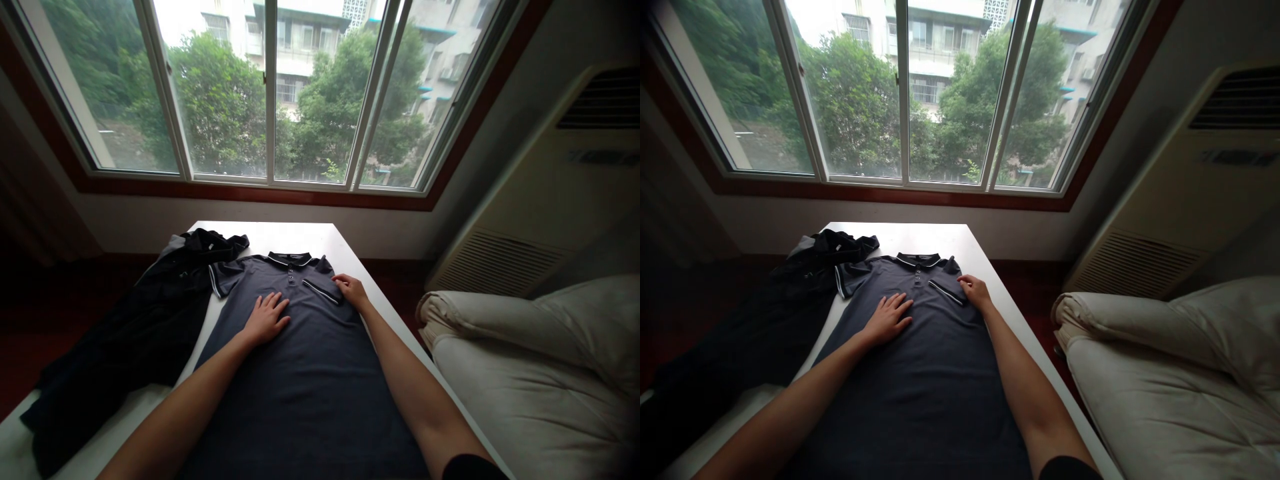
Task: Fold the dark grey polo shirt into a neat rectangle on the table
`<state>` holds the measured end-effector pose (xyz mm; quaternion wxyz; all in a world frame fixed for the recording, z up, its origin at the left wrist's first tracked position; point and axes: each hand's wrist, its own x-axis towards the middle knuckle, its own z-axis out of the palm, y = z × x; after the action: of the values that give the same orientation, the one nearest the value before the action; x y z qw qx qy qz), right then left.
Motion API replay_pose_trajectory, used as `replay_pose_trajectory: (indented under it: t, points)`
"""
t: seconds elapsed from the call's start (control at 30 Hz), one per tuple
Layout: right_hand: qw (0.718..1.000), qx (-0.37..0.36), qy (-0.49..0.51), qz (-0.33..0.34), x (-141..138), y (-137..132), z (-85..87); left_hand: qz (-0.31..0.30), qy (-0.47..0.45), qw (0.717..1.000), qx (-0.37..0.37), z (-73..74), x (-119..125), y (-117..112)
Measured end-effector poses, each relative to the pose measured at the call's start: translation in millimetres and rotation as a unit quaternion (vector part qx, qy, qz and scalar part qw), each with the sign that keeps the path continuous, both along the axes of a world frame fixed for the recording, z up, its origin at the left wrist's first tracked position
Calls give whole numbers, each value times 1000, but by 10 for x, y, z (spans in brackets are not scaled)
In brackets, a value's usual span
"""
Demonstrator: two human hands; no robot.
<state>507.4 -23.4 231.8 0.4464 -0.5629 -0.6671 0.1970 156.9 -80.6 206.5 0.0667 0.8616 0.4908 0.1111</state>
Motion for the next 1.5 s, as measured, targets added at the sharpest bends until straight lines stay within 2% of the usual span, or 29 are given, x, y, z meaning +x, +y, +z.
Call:
replay_pose_trajectory:
  t: [0.13,0.27,0.43,0.5,0.57,0.7,0.8,0.97,1.17,1.3,1.4,1.5]
  points:
    - [996,25,-80,31,-87,0,-60,0,-2,1000,1,4,3,-3]
    - [983,17,-176,58,-256,-40,-135,-2,-2,1000,2,9,3,-4]
    - [963,-2,-269,-14,-291,-66,-198,-1,-1,1000,0,6,1,1]
    - [964,2,-261,-48,-251,-66,-193,-2,-1,1000,2,-3,1,4]
    - [974,20,-221,-53,-213,-68,-182,-3,-1,1000,5,-17,1,8]
    - [986,50,-157,30,-186,-67,-187,-4,0,1000,10,-39,-5,17]
    - [983,47,-166,58,-188,-49,-221,-5,1,1000,10,-39,-7,20]
    - [978,61,-195,32,-175,-18,-277,-2,1,1000,9,-30,0,12]
    - [973,90,-209,38,-209,-39,-280,-4,-1,1000,10,-38,0,13]
    - [959,40,-271,72,-265,-30,-317,-6,0,1000,12,-33,-6,17]
    - [946,-9,-318,52,-289,-5,-365,-7,0,1000,15,-29,-8,17]
    - [943,-20,-331,37,-287,18,-397,-7,-1,1000,13,-29,-8,13]
